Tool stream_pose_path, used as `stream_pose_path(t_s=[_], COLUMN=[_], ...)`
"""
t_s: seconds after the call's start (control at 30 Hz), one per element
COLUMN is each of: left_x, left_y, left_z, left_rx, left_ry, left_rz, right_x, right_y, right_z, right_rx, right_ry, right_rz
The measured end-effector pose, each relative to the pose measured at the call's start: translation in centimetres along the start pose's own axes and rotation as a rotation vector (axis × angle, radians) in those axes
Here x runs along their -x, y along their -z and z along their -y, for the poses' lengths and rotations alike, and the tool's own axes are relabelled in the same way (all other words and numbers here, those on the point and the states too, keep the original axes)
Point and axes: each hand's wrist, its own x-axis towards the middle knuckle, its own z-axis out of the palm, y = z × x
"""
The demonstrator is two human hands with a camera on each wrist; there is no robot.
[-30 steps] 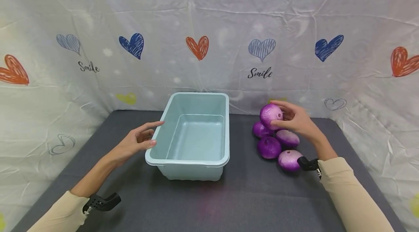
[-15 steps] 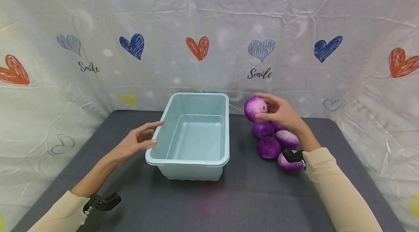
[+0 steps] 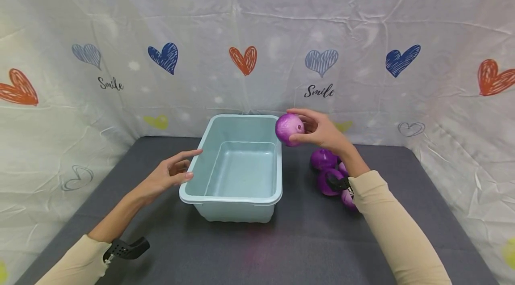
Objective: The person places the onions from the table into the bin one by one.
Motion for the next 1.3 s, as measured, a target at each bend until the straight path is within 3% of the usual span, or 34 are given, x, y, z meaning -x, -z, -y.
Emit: stream_pose_path(t_s=[0.47,0.77,0.93,1.3], left_x=[-0.1,-0.3,-0.3,0.0], left_y=[-0.1,-0.2,-0.2,-0.1], left_z=[-0.3,-0.2,-0.2,0.0], left_rx=[0.007,0.003,-0.002,-0.013], left_ry=[0.011,0.020,0.029,0.018], left_rz=[-0.002,-0.003,-0.005,-0.006], right_x=[-2.8,-4.0,-3.4,-0.3], right_y=[-3.1,-4.0,-3.4,0.0], right_z=[0.9,1.0,0.9,0.3], right_rx=[-0.020,-0.065,-0.108,-0.045], right_ry=[-0.003,0.036,0.035,0.022], right_rz=[0.086,0.140,0.150,0.066])
